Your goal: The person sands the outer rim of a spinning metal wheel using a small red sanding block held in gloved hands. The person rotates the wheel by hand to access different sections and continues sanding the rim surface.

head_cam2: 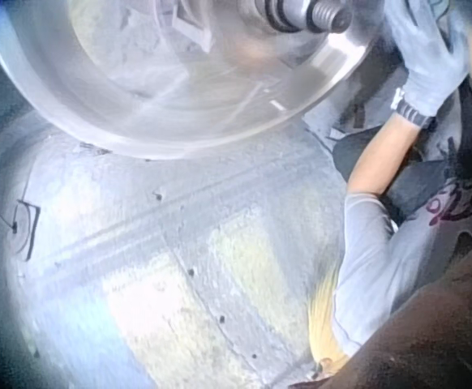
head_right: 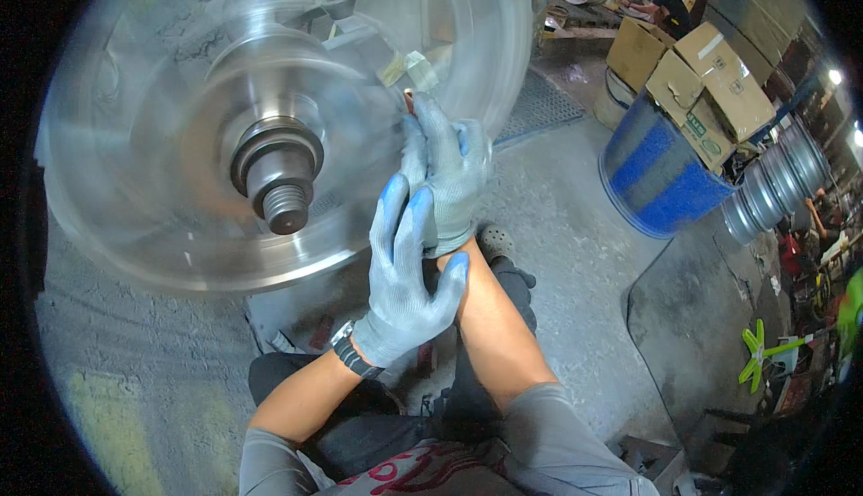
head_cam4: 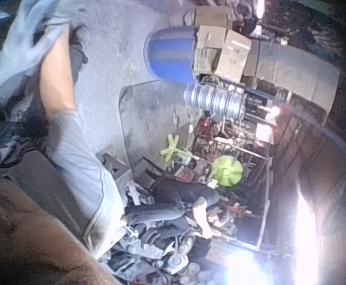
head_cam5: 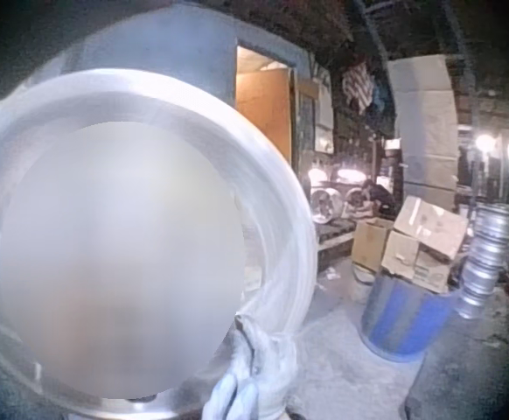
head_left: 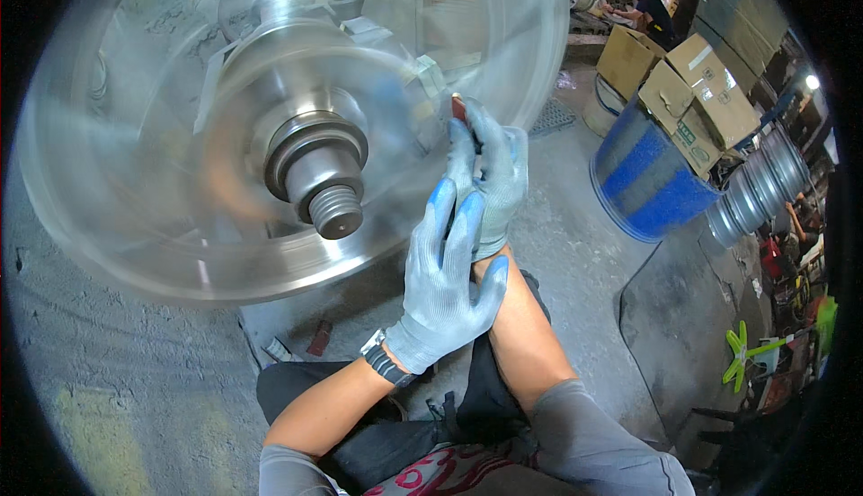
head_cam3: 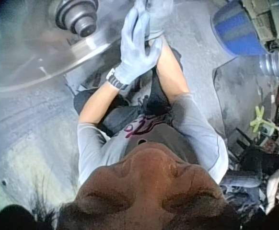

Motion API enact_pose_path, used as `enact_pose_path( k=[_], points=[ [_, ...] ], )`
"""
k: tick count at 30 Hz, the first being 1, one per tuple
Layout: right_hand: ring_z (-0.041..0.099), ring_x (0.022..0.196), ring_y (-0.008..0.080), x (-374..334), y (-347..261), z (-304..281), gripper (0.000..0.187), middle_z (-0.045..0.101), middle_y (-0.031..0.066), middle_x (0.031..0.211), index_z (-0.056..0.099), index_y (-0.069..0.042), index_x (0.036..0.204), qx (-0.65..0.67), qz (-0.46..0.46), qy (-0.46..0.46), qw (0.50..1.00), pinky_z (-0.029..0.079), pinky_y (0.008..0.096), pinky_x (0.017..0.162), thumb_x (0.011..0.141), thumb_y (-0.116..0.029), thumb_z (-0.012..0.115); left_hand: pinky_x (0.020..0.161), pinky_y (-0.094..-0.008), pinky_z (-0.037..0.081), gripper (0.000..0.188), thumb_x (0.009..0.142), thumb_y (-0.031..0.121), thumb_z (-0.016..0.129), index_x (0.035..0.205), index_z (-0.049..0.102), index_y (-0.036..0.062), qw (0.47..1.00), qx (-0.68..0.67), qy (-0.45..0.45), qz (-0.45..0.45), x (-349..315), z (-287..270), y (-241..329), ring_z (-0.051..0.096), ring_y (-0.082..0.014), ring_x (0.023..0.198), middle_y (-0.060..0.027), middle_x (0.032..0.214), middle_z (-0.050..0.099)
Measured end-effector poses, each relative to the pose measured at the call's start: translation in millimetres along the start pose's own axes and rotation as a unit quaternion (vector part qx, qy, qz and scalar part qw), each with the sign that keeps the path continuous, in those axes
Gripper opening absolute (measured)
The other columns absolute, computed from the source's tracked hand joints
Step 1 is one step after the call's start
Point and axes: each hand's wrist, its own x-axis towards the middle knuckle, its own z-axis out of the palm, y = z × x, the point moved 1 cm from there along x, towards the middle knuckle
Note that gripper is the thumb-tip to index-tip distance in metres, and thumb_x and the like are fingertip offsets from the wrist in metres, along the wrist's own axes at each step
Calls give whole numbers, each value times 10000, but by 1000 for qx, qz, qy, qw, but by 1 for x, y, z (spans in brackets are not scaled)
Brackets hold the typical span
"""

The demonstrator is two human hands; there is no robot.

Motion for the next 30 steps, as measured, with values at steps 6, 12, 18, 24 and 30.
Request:
enact_pose_path(
  k=[6,12,18,24,30],
  points=[
    [671,939,145,9,-1,-20,339,710,46,1064,729,-71,1292,256,196,10,946,547,304,851,961,-68,804,1184,-555,413,706,892,185,794,1521,543,-15,999,23,-16,45,-8,0,12,464,-501,1437,-335,1608,388],
    [672,929,128,21,63,-56,424,689,25,1049,611,-53,1426,620,387,-45,681,554,301,829,1078,-279,695,1175,-554,411,667,891,173,779,1507,575,20,998,14,-32,59,-9,9,20,487,-486,1413,-320,1598,408],
    [728,885,201,27,70,-87,512,734,88,1081,528,-33,1517,712,386,-97,578,580,390,816,1127,-360,578,1175,-574,384,635,937,196,719,1530,546,48,999,-18,-16,35,3,24,24,473,-495,1393,-306,1582,440],
    [761,986,267,23,81,-112,571,742,164,1170,481,12,1551,662,373,-142,635,616,445,909,1131,-368,553,1213,-576,359,645,917,133,720,1513,518,-9,998,-59,-29,8,13,34,30,433,-510,1450,-327,1582,415],
    [712,1227,353,21,78,-128,532,691,247,1338,483,44,1526,619,383,-219,650,581,469,1076,1094,-249,587,1198,-517,397,570,995,163,680,1507,506,-17,990,-122,-20,-65,22,38,33,463,-435,1443,-278,1551,457]
  ],
)
